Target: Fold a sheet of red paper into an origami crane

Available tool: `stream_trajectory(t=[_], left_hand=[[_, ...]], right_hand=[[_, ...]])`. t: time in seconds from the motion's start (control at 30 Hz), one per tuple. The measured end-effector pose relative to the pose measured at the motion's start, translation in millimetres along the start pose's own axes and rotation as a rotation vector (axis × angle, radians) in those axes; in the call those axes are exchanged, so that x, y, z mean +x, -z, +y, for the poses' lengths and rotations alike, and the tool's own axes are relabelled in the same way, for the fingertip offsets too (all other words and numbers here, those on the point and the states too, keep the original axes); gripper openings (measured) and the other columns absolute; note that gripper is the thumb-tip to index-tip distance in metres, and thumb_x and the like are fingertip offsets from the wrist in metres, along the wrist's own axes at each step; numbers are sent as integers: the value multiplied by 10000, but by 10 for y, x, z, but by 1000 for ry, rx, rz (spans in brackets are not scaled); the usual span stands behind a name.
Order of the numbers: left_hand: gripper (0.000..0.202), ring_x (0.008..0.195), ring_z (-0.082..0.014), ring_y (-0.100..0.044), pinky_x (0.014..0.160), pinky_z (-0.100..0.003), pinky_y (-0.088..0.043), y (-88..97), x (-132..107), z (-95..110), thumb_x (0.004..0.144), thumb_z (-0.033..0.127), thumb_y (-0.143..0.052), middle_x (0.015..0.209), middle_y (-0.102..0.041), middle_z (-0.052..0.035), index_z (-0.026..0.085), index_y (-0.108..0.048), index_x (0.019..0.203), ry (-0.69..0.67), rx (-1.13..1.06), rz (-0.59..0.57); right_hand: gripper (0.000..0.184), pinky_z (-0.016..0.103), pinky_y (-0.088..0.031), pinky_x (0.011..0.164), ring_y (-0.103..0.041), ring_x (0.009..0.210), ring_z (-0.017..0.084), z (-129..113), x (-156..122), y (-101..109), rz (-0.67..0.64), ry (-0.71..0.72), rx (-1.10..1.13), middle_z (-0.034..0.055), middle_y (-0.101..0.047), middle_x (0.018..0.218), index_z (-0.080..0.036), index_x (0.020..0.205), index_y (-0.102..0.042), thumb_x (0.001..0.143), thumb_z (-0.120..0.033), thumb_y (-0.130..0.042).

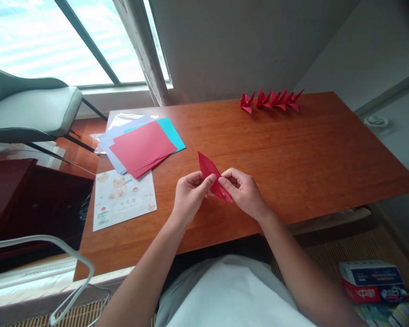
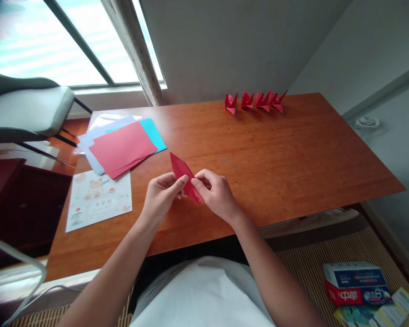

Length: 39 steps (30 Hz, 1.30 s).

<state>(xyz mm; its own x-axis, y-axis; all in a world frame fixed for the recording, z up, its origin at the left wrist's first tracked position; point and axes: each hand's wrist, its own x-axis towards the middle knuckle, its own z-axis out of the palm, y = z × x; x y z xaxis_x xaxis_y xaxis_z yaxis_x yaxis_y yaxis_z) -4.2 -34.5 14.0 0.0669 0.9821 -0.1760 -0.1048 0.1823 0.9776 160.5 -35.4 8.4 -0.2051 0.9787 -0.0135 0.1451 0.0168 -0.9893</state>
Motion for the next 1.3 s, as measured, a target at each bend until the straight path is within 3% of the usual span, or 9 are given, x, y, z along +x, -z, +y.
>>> stream_trajectory(t=[0.43,0.6,1.07,1.3], left_hand=[[400,526,-102,-496,518,-221,-396,-5,0,-8,845,498,-716,570,-610,-1,163,-669,631,-52,-13,30],[419,527,-93,-445,506,-220,-357,5,0,-13,842,483,-725,553,-545,19,165,-616,591,-82,5,64],[485,477,-72,-380,455,-221,-297,3,-16,6,830,476,-740,503,-458,43,169,-510,533,-112,56,139],[421,502,-87,-432,480,-223,-340,3,-10,7,842,475,-730,540,-522,33,174,-580,589,-103,39,76]], right_hand=[[224,243,-473,512,-578,539,116,-44,-101,-68,-49,-116,186,-32,-642,660,-206,830,-631,901,-415,-671],[249,252,-530,559,-685,627,147,-43,-110,-149,-58,-201,284,1,-722,757,-197,889,-636,872,-436,-705],[299,215,-473,459,-659,526,128,-21,-139,-249,-57,-241,309,-15,-695,633,-192,851,-613,865,-474,-709],[299,237,-507,516,-692,592,154,-32,-145,-151,-105,-250,226,3,-717,683,-192,895,-636,894,-489,-671]])
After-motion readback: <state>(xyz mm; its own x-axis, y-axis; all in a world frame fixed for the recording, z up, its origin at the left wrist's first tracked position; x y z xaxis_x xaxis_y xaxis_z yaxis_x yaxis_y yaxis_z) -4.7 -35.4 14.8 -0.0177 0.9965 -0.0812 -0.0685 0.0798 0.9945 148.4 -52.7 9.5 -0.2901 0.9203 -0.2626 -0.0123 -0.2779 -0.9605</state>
